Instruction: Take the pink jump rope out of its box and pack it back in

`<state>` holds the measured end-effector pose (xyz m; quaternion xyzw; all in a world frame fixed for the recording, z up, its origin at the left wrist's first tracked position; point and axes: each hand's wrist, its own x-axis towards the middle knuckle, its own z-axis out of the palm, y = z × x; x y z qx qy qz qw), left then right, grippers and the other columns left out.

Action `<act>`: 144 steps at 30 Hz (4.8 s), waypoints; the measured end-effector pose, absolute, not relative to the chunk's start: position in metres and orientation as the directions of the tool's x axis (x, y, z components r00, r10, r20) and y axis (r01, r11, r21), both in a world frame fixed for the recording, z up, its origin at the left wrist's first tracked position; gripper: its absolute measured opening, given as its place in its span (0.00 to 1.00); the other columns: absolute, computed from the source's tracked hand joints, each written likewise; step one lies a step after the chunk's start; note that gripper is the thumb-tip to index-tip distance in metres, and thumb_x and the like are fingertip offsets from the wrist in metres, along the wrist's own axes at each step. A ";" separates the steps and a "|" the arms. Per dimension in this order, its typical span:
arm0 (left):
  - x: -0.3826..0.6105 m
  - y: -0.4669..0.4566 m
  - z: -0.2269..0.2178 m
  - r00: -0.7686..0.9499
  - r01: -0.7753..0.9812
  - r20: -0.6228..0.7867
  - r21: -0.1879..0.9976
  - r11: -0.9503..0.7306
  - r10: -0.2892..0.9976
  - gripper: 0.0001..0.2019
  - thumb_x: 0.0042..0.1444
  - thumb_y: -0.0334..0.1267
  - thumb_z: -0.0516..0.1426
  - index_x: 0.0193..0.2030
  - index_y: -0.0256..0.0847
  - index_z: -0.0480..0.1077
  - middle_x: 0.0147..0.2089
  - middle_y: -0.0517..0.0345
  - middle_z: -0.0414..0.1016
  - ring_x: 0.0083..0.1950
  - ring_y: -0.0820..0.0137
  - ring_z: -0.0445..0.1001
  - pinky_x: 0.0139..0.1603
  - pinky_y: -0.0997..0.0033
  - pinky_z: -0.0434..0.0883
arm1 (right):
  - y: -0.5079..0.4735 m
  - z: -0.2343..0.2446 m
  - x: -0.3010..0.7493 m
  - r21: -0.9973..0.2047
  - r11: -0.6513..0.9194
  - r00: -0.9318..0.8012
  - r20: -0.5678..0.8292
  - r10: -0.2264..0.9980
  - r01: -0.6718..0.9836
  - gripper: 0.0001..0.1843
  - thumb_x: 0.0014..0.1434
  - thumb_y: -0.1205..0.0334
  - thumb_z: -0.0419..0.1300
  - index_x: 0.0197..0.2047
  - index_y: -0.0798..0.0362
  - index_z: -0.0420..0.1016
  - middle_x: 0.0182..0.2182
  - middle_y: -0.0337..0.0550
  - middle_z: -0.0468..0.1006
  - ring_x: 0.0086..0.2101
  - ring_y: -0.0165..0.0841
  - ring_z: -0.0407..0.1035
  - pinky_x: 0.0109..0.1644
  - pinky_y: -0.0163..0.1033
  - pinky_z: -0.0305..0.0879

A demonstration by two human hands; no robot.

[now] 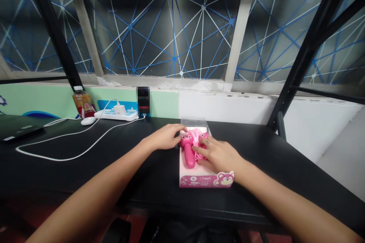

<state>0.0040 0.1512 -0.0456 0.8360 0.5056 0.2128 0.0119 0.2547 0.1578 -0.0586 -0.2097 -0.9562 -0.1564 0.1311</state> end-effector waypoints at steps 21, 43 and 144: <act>0.012 0.148 -0.048 0.372 0.841 0.351 0.265 -0.472 0.860 0.13 0.57 0.35 0.53 0.50 0.43 0.68 0.54 0.53 0.73 0.49 0.63 0.73 0.50 0.65 0.68 | 0.124 -0.046 0.261 -0.263 0.959 -0.980 0.140 0.142 0.101 0.28 0.49 0.40 0.66 0.49 0.47 0.77 0.42 0.42 0.77 0.42 0.38 0.71 0.43 0.39 0.63; 0.007 0.147 -0.042 0.377 0.825 0.259 0.342 -0.449 0.889 0.19 0.58 0.47 0.57 0.54 0.43 0.66 0.61 0.49 0.68 0.59 0.59 0.69 0.57 0.63 0.65 | 0.128 -0.047 0.261 -0.272 0.959 -0.985 0.121 0.122 0.086 0.26 0.50 0.41 0.65 0.47 0.49 0.77 0.41 0.41 0.75 0.40 0.35 0.69 0.39 0.38 0.60; 0.032 0.140 -0.050 0.241 0.919 0.197 0.268 -0.289 0.950 0.30 0.52 0.36 0.56 0.64 0.49 0.57 0.32 0.62 0.75 0.34 0.63 0.74 0.34 0.68 0.65 | 0.191 -0.049 0.279 0.015 0.619 -0.598 0.275 0.753 0.785 0.21 0.55 0.64 0.59 0.53 0.48 0.67 0.42 0.46 0.76 0.38 0.42 0.74 0.31 0.39 0.60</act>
